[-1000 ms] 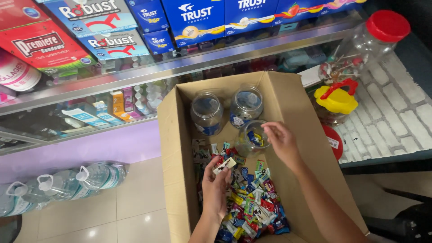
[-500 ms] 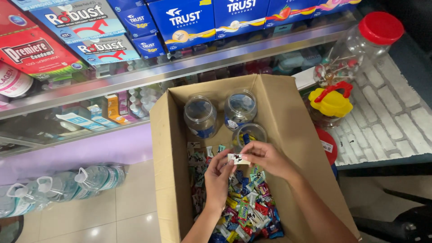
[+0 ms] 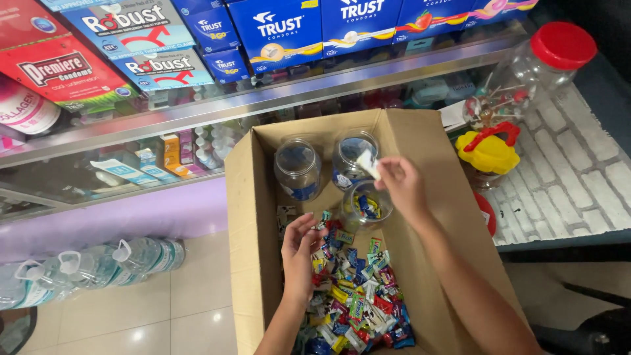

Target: Sort small snack and candy packets from a cardboard box into plastic jars.

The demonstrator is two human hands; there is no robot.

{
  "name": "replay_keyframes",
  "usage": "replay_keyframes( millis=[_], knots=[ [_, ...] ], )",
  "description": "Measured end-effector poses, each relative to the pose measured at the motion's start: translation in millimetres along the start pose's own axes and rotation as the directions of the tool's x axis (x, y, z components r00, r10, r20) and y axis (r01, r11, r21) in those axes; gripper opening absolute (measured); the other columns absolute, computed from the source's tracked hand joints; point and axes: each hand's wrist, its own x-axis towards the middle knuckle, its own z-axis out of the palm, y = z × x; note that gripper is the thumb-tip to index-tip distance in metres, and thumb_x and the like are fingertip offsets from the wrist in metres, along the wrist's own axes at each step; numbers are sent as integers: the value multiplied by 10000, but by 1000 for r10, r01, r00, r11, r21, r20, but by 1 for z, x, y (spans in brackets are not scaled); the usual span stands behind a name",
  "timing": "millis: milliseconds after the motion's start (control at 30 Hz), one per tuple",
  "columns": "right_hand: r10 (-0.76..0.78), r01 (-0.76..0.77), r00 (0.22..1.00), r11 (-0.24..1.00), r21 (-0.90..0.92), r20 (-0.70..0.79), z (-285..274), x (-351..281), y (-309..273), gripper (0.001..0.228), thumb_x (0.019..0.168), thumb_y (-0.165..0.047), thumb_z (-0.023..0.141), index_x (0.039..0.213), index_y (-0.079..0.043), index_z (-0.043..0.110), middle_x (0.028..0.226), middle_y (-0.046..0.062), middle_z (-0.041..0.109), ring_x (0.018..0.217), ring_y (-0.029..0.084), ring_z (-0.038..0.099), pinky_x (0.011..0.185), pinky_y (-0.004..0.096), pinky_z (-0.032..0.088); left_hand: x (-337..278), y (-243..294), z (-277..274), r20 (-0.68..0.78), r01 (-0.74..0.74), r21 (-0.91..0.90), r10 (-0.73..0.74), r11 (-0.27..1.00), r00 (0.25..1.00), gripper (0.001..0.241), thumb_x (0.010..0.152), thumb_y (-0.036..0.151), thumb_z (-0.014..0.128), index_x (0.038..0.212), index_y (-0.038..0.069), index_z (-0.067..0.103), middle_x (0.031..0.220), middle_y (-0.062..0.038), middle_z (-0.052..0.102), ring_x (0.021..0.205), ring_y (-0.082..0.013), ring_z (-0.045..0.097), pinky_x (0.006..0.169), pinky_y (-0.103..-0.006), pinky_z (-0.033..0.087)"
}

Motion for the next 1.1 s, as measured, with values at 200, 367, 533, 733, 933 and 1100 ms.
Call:
replay_keyframes(
  millis=[200, 367, 533, 733, 933, 1100],
  knots=[
    [-229, 234, 968, 971, -43, 102, 11, 29, -13, 297, 997, -129, 681, 1249, 8, 603, 1113, 86, 661, 810, 122, 720, 706, 248, 612, 5, -6, -9, -45, -3, -63, 0, 998, 999, 319, 989, 69, 507, 1302, 67, 572, 1225, -76, 655, 1005, -169, 699, 854, -306, 542],
    [74, 73, 878, 956, -285, 472, 42, -24, -30, 279, 1015, -254, 629, 1177, -29, 653, 1001, 76, 714, 735, 123, 697, 643, 248, 583, 9, 4, -19, -114, -78, -150, 61, 986, 992, 317, 990, 65, 502, 1297, 54, 580, 1196, -82, 650, 996, -190, 701, 862, -301, 551],
    [368, 99, 473, 880, -464, 800, 88, -75, 79, 371, 1006, -389, 618, 1148, -48, 653, 1065, 110, 727, 910, 220, 709, 801, 374, 577, 7, 7, -20, -115, -109, -193, 88, 975, 989, 328, 984, 63, 493, 1300, 56, 578, 1199, -69, 641, 992, -179, 683, 861, -298, 534],
    [384, 224, 751, 616, -755, 537, 124, -87, 209, 878, 899, -553, 703, 1581, -146, 328, 1556, 285, 325, 1422, 502, 319, 1149, 565, 339, 14, -3, -17, -66, -78, -185, 67, 980, 996, 296, 996, 88, 519, 1282, 63, 592, 1167, -72, 652, 939, -174, 686, 815, -295, 548],
    [474, 325, 757, 323, -889, 449, 148, -120, 166, 909, 841, -593, 770, 1531, -181, 347, 1615, 231, 211, 1486, 587, 107, 1141, 673, 241, 14, -13, -12, -24, 89, -120, -92, 989, 995, 276, 995, 119, 516, 1257, 88, 598, 1125, -39, 640, 883, -146, 664, 668, -284, 494],
    [558, 227, 673, 470, -853, 486, 136, -134, 169, 999, 591, -424, 914, 1432, -109, 475, 1422, 200, 522, 1211, 414, 598, 979, 491, 520, 23, -33, -13, 82, 96, -83, -89, 992, 993, 251, 1002, 143, 556, 1234, 89, 635, 1070, -39, 679, 900, -157, 674, 756, -257, 522]
  ],
)
